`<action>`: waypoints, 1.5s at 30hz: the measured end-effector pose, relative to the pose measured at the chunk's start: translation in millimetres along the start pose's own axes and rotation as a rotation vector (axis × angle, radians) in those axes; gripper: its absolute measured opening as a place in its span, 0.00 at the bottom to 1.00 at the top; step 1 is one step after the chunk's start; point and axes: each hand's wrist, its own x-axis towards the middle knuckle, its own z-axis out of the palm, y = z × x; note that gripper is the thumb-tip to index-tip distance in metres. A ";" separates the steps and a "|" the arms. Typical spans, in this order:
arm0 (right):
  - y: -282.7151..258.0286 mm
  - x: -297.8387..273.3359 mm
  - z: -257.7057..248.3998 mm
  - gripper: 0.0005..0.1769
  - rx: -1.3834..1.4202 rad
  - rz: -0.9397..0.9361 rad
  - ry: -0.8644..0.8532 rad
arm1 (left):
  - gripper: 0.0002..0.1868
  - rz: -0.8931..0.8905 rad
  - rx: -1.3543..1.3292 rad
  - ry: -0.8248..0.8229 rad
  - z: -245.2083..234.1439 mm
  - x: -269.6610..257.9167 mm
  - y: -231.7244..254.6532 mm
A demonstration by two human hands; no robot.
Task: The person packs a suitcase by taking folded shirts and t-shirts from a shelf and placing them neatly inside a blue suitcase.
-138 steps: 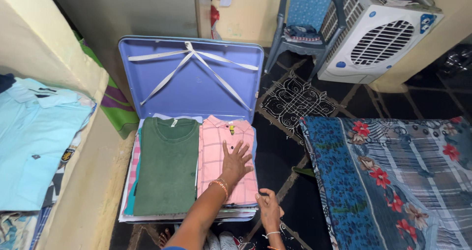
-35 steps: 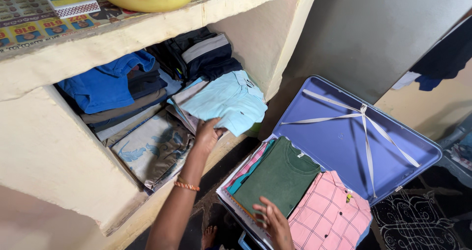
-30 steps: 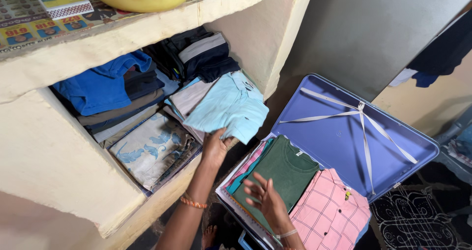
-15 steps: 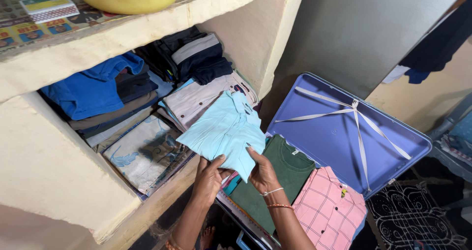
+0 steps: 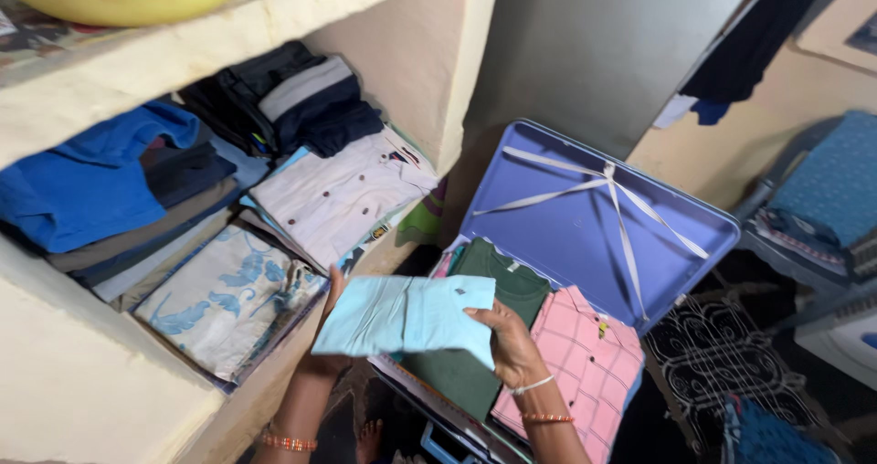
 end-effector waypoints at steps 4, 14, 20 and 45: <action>-26.4 7.5 -26.9 0.25 -0.026 -0.093 -0.021 | 0.27 -0.007 0.112 -0.074 32.4 53.8 15.5; -22.6 1.8 -96.2 0.35 -0.051 -0.244 0.267 | 0.30 -0.167 0.395 -0.046 33.6 139.6 -26.7; 104.5 -21.1 -177.8 0.42 -0.367 0.281 0.710 | 0.38 -0.643 0.625 0.427 -120.8 121.1 -113.8; 143.4 -52.8 -184.0 0.38 -0.604 0.059 0.525 | 0.41 -0.345 1.358 0.160 -174.6 134.4 -111.1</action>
